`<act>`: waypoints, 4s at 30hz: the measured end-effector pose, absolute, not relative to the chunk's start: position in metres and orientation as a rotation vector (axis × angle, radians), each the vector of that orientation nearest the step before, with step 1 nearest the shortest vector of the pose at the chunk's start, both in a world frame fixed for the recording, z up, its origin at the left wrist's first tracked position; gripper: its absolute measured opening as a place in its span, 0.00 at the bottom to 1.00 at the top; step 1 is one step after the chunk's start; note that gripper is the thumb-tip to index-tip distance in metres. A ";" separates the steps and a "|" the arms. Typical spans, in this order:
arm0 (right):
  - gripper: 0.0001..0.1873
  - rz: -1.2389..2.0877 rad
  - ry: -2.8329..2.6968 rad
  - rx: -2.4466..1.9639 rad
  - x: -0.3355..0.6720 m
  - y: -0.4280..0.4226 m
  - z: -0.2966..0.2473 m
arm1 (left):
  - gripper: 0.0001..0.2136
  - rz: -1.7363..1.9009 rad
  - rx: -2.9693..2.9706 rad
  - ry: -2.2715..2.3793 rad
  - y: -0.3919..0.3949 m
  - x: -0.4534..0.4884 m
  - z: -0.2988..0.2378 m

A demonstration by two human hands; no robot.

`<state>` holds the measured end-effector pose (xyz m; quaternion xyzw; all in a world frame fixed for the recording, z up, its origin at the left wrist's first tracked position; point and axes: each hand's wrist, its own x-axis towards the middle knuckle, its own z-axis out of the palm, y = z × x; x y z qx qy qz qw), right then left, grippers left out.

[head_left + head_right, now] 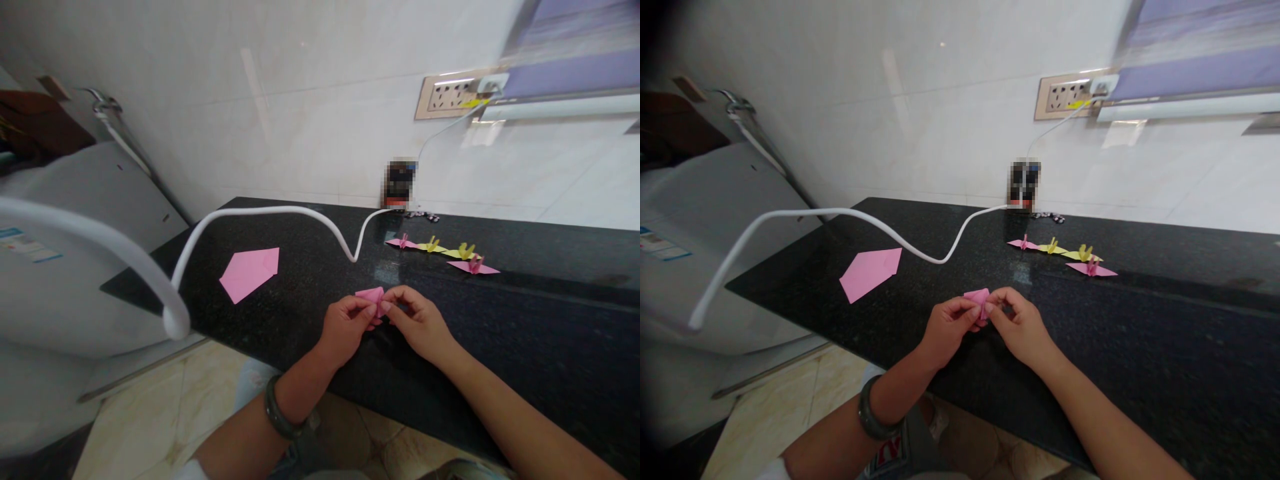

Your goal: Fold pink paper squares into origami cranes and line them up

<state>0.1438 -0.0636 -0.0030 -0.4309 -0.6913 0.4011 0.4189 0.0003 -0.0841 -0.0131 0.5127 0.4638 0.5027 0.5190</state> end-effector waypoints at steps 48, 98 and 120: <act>0.07 0.938 -1.792 -1.117 0.144 -0.062 -0.001 | 0.10 1.303 1.541 1.325 -0.086 -0.001 -0.018; 0.07 0.915 -1.773 -1.173 0.142 -0.062 -0.003 | 0.06 1.337 1.611 1.388 -0.087 0.003 -0.021; 0.07 0.800 -1.780 -1.239 0.141 -0.064 -0.002 | 0.06 1.301 1.480 1.200 -0.091 0.006 -0.018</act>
